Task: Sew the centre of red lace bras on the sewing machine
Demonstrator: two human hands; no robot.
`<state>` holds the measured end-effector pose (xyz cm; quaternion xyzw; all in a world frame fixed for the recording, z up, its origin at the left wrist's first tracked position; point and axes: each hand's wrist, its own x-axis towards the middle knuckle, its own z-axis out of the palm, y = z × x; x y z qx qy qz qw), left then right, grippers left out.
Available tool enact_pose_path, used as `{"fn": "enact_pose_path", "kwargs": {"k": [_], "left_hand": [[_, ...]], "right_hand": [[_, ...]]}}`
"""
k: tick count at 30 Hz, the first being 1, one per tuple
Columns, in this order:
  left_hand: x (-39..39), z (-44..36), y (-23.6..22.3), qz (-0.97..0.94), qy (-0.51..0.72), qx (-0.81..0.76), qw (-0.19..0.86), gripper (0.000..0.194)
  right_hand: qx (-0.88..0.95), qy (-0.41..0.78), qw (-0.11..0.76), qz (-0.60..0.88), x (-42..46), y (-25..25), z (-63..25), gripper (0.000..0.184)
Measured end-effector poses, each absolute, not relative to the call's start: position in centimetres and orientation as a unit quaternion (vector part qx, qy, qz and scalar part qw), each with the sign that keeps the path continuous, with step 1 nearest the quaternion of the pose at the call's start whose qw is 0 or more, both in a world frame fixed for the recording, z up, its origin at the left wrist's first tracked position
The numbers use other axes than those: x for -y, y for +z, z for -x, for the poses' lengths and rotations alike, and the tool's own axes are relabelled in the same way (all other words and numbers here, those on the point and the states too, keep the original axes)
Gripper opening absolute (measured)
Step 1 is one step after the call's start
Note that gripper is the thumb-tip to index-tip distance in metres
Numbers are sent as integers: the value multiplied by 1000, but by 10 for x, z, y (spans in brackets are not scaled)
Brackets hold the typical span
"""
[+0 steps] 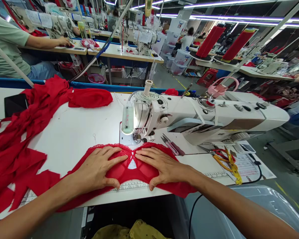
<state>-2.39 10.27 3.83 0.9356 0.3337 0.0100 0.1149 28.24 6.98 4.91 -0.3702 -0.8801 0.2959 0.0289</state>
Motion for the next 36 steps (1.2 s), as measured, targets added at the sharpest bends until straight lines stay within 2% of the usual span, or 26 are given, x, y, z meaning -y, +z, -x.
{"fn": "enact_pose_path", "kwargs": {"k": [36], "left_hand": [[-106,28,29,-941,18,-324,100,87]], "right_hand": [[877,306,25,371,-71,51,-282,103]]}}
